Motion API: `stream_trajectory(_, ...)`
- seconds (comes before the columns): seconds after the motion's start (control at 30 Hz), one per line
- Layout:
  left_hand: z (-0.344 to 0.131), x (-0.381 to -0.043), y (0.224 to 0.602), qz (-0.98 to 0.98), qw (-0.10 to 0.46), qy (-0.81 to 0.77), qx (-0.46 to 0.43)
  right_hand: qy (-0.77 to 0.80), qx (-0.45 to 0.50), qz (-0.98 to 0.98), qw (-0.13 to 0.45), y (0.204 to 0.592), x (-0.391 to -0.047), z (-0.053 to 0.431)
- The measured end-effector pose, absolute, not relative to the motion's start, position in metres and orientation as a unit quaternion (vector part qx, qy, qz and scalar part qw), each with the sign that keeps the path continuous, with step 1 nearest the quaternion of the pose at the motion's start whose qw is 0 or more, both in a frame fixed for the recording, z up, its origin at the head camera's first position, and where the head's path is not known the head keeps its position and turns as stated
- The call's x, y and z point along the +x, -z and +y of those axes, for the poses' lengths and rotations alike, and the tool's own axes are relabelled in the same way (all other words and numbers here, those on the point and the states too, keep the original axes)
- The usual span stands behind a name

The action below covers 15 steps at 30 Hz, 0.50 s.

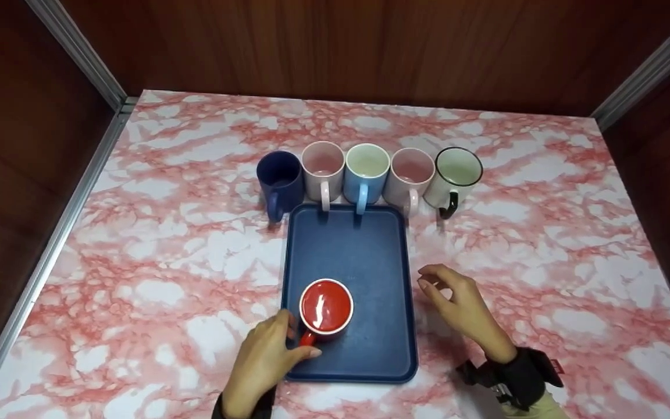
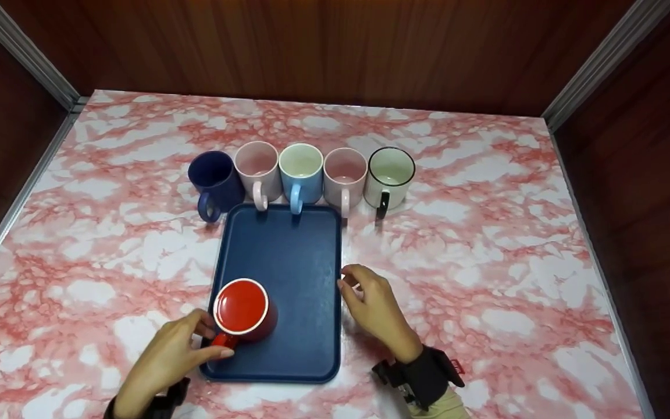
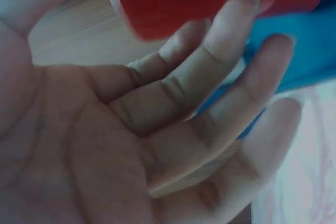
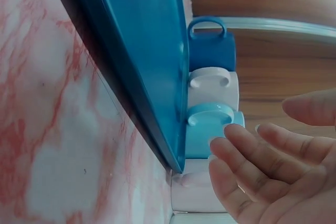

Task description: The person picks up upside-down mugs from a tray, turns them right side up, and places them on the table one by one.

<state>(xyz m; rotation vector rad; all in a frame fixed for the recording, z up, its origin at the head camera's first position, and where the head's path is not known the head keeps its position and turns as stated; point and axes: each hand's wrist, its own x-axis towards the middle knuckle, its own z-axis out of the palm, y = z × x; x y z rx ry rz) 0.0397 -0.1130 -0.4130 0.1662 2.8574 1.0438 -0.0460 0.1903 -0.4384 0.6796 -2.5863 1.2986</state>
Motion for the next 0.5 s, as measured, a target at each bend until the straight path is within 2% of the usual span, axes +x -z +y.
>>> stream_trajectory(0.37, -0.102, 0.046, 0.423, 0.917, 0.011, -0.392, 0.075, -0.438, 0.243, -0.861, 0.092, 0.439, -0.041, 0.186)
stream_trajectory(0.5, -0.100, 0.047, 0.427, 0.908, 0.018, -0.413, 0.075, -0.438, 0.251, -0.858, 0.094, 0.442, -0.041, 0.185)
